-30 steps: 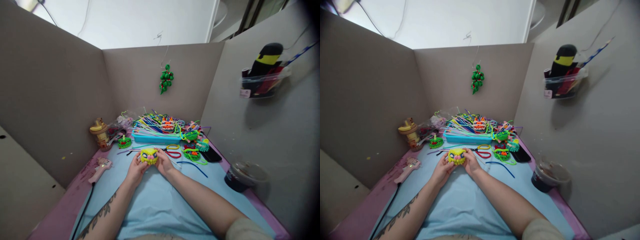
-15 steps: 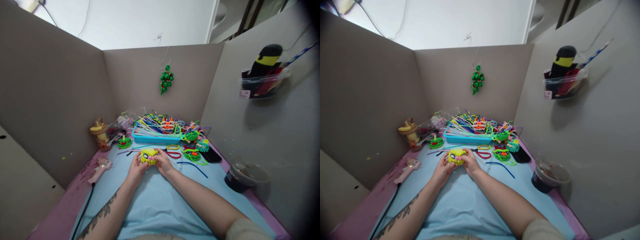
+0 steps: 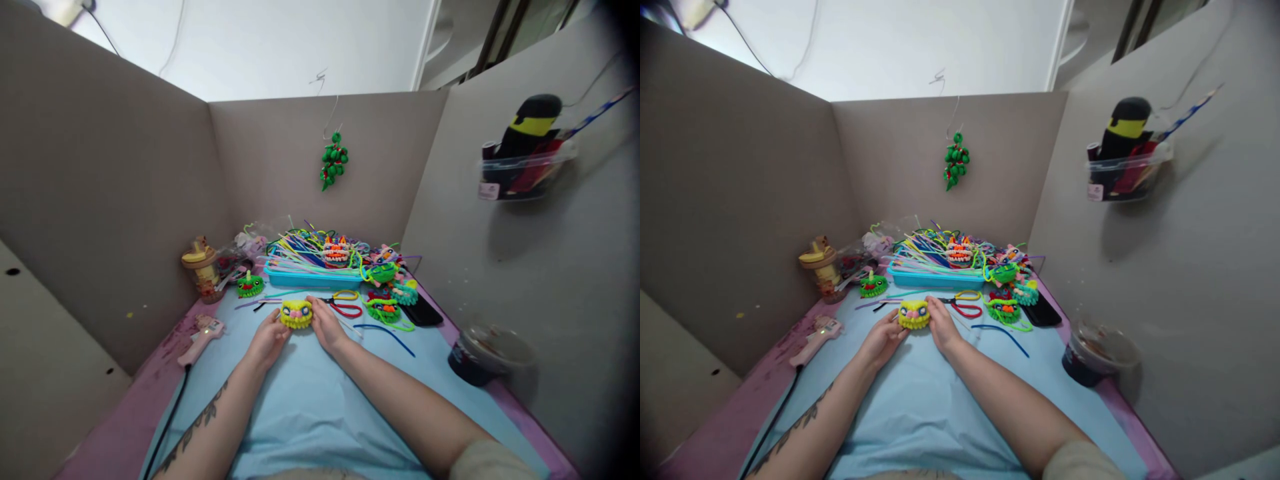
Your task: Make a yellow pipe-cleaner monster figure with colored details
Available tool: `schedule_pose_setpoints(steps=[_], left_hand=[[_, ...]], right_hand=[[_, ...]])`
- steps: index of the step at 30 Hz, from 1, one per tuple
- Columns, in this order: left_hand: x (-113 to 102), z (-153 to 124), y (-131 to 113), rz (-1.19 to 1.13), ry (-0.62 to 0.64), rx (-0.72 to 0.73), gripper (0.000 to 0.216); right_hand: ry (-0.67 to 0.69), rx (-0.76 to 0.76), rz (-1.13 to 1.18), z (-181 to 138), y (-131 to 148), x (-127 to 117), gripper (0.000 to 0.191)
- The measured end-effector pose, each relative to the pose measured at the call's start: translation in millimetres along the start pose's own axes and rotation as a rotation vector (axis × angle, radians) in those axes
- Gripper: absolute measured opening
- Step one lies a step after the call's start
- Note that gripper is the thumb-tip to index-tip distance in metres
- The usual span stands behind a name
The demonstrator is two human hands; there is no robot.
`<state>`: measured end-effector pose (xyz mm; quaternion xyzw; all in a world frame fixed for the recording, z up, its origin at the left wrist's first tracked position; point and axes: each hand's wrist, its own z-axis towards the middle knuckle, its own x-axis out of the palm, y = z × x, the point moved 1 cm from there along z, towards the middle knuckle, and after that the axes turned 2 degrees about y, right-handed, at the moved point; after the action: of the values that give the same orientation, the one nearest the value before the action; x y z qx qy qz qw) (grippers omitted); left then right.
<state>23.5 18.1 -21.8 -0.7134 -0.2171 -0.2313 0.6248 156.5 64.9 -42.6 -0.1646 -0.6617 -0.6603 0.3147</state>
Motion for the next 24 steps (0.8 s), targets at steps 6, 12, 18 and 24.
schedule_pose_setpoints(steps=[6,12,18,24], left_hand=[[-7.6,1.5,4.2,0.089,-0.233,0.124,0.067],[-11.8,3.8,3.4,0.211,-0.280,0.207,0.091],[-11.4,3.8,6.5,0.327,-0.250,0.170,0.101],[-14.3,5.6,10.6,0.555,-0.255,0.296,0.091]], right_hand=[[-0.100,-0.041,-0.104,4.9,-4.5,-8.6,0.028],[-0.209,-0.078,-0.271,7.1,-3.5,-18.6,0.029],[-0.160,-0.099,-0.407,3.4,-5.9,-18.8,0.038],[0.006,-0.147,-0.448,2.6,-9.9,-14.1,0.045]])
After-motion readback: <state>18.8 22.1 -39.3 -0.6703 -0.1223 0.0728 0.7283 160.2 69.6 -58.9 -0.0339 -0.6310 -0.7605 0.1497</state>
